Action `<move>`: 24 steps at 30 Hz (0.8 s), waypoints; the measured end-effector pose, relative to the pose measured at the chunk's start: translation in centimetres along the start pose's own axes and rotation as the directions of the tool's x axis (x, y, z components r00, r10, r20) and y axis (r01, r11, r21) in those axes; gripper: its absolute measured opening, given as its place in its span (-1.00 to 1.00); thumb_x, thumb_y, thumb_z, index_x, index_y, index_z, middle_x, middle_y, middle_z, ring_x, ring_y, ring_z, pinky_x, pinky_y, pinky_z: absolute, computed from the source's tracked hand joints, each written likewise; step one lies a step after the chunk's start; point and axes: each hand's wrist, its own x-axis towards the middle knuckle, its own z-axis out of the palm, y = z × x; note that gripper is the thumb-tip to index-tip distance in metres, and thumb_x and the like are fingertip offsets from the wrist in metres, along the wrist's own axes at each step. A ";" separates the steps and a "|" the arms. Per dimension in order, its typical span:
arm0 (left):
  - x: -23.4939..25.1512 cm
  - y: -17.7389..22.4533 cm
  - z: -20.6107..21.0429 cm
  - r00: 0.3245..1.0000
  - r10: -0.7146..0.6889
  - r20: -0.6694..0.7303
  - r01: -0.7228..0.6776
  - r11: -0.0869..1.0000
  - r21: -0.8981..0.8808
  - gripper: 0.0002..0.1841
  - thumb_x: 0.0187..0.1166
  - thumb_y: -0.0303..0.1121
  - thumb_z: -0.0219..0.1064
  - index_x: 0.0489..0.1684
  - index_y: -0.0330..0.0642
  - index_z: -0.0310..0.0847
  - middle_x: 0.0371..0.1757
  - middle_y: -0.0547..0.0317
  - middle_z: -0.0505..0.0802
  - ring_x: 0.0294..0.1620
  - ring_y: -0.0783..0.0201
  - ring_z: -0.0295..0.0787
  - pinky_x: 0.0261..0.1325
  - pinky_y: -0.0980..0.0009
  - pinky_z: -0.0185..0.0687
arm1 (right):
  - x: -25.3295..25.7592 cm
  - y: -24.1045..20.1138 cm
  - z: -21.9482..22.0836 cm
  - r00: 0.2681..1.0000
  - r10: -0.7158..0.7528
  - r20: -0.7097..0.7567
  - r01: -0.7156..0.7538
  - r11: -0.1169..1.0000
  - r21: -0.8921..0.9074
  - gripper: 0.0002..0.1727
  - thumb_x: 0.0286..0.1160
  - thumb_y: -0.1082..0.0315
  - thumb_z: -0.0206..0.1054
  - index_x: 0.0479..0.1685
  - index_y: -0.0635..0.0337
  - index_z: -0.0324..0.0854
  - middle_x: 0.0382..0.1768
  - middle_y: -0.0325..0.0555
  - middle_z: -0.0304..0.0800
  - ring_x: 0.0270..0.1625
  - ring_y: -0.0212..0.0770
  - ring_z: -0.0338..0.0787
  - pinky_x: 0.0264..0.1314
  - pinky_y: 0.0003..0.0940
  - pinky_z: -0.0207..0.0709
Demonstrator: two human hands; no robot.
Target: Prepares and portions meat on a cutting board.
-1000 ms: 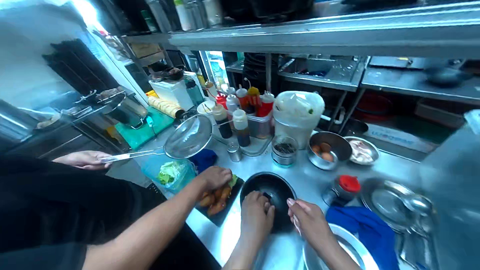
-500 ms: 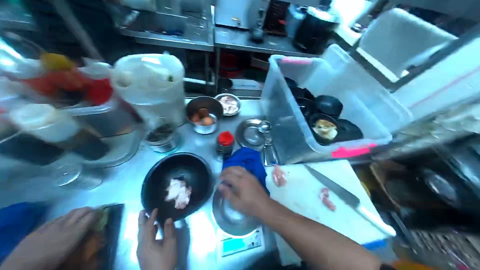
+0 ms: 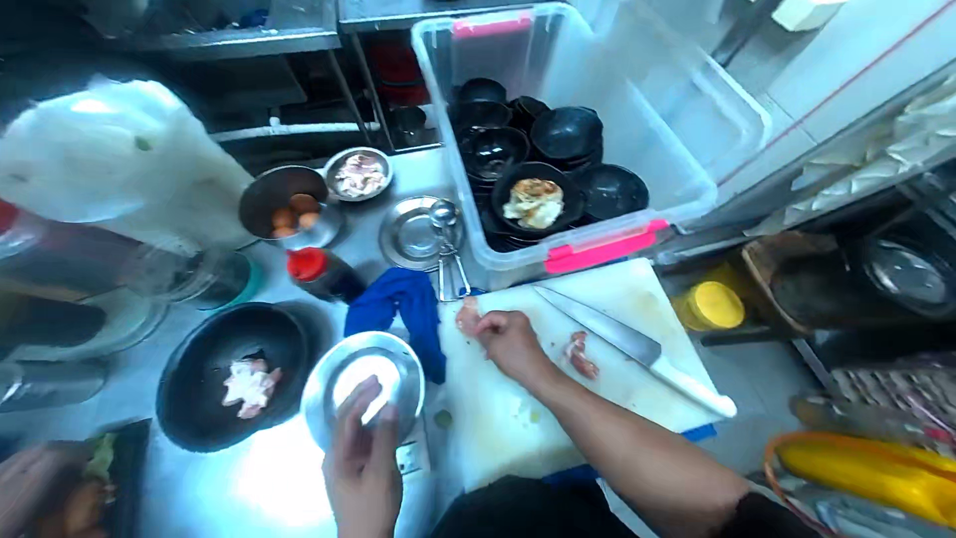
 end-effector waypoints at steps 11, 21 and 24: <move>19.2 -17.7 13.5 0.735 0.675 0.065 -0.599 0.602 0.528 -0.65 0.65 -0.32 0.28 0.32 -0.23 0.71 0.47 -0.11 0.71 0.49 -0.06 0.63 0.49 -0.08 0.56 | -1.6 3.0 -6.8 0.948 0.257 0.189 -0.297 0.494 0.817 -0.66 0.79 0.45 -0.02 0.39 0.29 0.50 0.11 0.06 0.81 0.01 -0.09 0.85 0.12 -0.12 0.72; 19.1 -14.6 13.1 0.932 0.339 0.132 -0.314 0.932 -0.179 -0.75 0.79 -0.38 0.15 0.12 -0.37 0.66 -0.21 -0.02 0.87 -0.25 0.17 0.86 -0.10 0.18 0.83 | -3.0 3.3 -5.3 0.993 -0.039 -0.108 0.109 0.628 0.771 -0.55 0.73 0.41 0.07 0.57 0.24 0.45 0.36 0.00 0.74 0.31 -0.12 0.78 0.41 -0.12 0.66; 16.7 -15.4 13.1 0.949 0.258 0.184 -0.080 0.756 -0.649 -0.65 0.86 -0.18 -0.03 0.18 -0.26 0.54 -0.16 0.07 0.82 -0.14 0.24 0.81 -0.01 0.23 0.77 | -3.2 2.0 -1.3 0.924 -0.382 0.024 0.349 0.867 0.357 -0.32 0.74 0.10 0.11 0.83 0.10 0.19 0.69 -0.10 0.44 0.66 -0.25 0.50 0.70 -0.16 0.42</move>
